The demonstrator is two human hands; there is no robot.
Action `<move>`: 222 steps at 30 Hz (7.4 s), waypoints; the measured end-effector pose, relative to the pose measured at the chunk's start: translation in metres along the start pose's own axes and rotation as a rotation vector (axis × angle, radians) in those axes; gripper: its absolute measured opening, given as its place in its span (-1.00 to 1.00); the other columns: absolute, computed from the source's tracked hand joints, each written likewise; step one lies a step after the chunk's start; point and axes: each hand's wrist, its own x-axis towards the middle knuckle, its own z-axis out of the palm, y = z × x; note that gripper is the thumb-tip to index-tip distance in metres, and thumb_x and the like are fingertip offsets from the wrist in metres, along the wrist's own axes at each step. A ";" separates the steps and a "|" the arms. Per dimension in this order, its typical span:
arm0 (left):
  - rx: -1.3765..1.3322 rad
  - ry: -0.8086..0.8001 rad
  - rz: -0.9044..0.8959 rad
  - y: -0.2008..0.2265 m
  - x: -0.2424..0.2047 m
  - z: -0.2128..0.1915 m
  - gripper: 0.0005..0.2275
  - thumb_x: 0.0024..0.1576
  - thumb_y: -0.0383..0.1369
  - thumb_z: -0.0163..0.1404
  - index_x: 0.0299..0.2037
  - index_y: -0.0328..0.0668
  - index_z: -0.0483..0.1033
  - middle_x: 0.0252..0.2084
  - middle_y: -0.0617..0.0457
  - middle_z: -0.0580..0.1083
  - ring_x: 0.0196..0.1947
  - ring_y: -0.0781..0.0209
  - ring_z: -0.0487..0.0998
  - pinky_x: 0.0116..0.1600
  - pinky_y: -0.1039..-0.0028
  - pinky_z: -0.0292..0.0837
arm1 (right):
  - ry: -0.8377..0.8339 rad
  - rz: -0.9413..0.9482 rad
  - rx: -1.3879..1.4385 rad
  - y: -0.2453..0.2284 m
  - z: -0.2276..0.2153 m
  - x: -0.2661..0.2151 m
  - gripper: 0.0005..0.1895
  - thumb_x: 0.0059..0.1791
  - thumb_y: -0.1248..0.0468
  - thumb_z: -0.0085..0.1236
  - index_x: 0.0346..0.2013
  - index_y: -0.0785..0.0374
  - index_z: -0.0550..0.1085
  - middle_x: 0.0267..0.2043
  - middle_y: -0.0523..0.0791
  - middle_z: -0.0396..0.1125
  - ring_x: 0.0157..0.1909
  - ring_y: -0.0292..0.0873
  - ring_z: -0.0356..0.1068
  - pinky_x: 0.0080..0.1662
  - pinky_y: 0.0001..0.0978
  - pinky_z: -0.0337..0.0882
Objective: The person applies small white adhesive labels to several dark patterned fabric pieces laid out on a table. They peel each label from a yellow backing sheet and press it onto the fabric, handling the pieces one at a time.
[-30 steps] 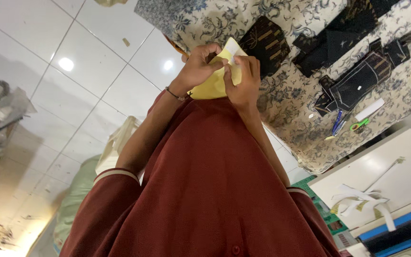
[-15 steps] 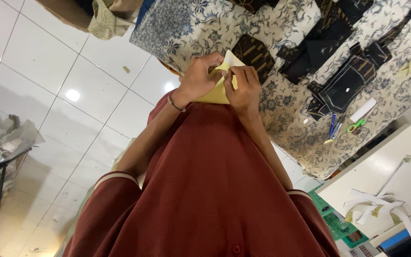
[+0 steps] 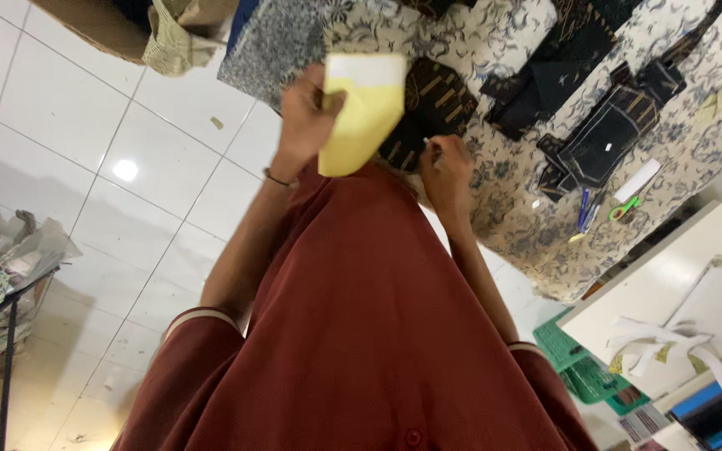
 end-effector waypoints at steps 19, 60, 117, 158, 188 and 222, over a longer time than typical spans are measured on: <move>0.014 0.202 0.022 -0.009 -0.038 -0.050 -0.90 0.27 -0.58 0.05 -0.07 -0.36 0.42 -0.24 0.00 0.53 -0.29 0.34 0.57 -0.18 0.48 0.50 | -0.236 -0.260 -0.451 0.031 0.060 -0.024 -0.87 0.08 0.32 0.22 -0.20 0.36 0.52 -0.24 0.02 0.38 -0.14 0.03 0.35 0.07 -0.06 0.30; 0.169 -0.130 -0.206 -0.052 -0.044 -0.012 -0.77 0.10 -0.38 0.19 -0.09 -0.32 0.62 -0.22 -0.05 0.64 -0.29 0.21 0.61 -0.13 0.36 0.51 | 0.257 0.480 -0.186 0.134 0.057 0.068 -0.88 0.17 0.29 -0.06 -0.16 0.26 0.44 -0.20 -0.06 0.35 -0.22 -0.11 0.36 -0.17 -0.20 0.40; 0.254 0.190 -0.023 -0.014 -0.052 -0.041 -0.84 0.17 -0.59 0.14 -0.06 -0.41 0.57 -0.36 -0.07 0.57 -0.49 0.30 0.37 -0.35 0.47 0.33 | -0.223 -0.358 -0.504 0.060 0.072 -0.021 -0.89 0.14 0.40 0.19 -0.06 0.37 0.52 -0.09 0.04 0.44 -0.04 -0.05 0.35 0.08 -0.10 0.35; 0.211 0.055 -0.068 -0.023 -0.053 -0.021 -0.78 0.08 -0.46 0.14 -0.11 -0.40 0.50 -0.29 -0.19 0.57 -0.32 0.02 0.63 -0.15 0.29 0.50 | -0.666 0.149 0.017 0.082 0.038 0.032 -0.93 -0.13 0.53 0.09 -0.38 0.44 0.40 -0.36 0.09 0.32 -0.38 0.01 0.33 -0.30 -0.13 0.28; -0.193 -0.177 -0.266 -0.044 -0.040 0.002 -0.72 0.08 -0.49 0.23 0.01 -0.36 0.58 -0.19 0.09 0.62 -0.27 0.37 0.59 -0.12 0.51 0.54 | 0.023 -0.212 0.041 -0.082 0.025 0.006 -0.74 0.09 0.24 0.17 -0.01 0.32 0.44 -0.04 0.02 0.33 0.04 0.00 0.30 0.08 -0.12 0.25; 0.076 0.009 0.102 -0.021 -0.054 -0.012 -0.76 0.20 -0.58 0.07 0.08 -0.35 0.56 -0.04 -0.06 0.62 -0.08 0.19 0.68 0.03 0.39 0.62 | 0.028 -0.035 0.147 -0.044 0.021 0.000 -0.93 -0.05 0.48 0.23 -0.31 0.37 0.49 -0.30 0.00 0.39 -0.24 -0.01 0.38 -0.17 -0.18 0.33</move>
